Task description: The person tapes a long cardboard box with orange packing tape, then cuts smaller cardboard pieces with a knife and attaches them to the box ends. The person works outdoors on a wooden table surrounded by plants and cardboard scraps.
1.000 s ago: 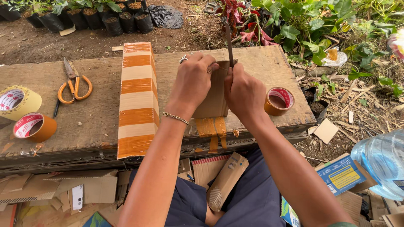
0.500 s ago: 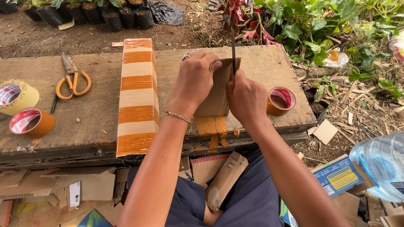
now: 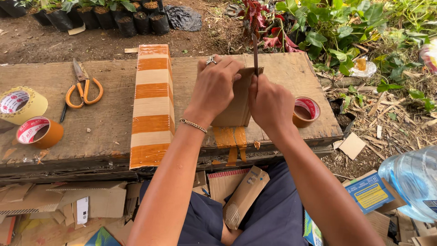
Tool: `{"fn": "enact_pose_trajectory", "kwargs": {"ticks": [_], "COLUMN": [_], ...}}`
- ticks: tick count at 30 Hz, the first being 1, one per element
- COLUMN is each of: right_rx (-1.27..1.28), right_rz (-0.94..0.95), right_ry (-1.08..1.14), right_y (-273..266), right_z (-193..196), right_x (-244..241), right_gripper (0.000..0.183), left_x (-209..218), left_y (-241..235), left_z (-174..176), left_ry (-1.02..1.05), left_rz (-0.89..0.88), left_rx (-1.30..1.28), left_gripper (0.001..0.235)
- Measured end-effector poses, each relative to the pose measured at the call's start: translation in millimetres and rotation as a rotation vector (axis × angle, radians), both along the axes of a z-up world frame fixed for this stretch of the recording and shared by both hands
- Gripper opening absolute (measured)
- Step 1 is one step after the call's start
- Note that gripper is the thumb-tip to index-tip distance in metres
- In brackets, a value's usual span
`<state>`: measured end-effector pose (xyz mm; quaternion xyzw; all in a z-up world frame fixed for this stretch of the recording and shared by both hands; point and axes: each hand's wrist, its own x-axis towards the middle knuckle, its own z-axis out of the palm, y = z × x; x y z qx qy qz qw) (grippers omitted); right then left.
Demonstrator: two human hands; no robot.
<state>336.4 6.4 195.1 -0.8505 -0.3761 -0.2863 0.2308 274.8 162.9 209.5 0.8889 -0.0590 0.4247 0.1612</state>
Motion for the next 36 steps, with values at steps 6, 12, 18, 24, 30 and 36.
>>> {"fn": "enact_pose_trajectory", "kwargs": {"ticks": [6,12,18,24,30,36], "right_rx": [-0.021,0.000,0.011,-0.014,-0.077,-0.033], "right_rz": [0.002,0.037,0.085,0.050,0.019,0.052], "right_ry": [-0.034,0.042,0.102,0.169,0.153,0.077], "right_y": [7.6,-1.1,-8.9,-12.9,-9.9,-9.6], "right_z": [6.0,-20.3,-41.8,-41.8,4.0,-11.8], "right_x": [10.1,4.3,-5.0,-16.6,-3.2,0.0], "right_gripper": [0.031,0.028,0.025,0.030,0.032,0.027], "left_x": [0.8,5.3,7.4,6.8,-2.5,6.4], "left_y": [2.8,-11.4,-8.1,-8.4,-8.7,-10.4], "left_z": [-3.1,-14.0,-15.6,-14.9,-11.2,-11.6], "left_ry": [0.001,-0.004,-0.049,-0.050,0.027,0.022], "left_rz": [0.018,0.132,0.115,0.109,0.107,0.099], "left_rx": [-0.013,-0.122,-0.084,-0.049,-0.053,-0.065], "left_gripper": [0.009,0.019,0.023,0.025,0.027,0.027]}}
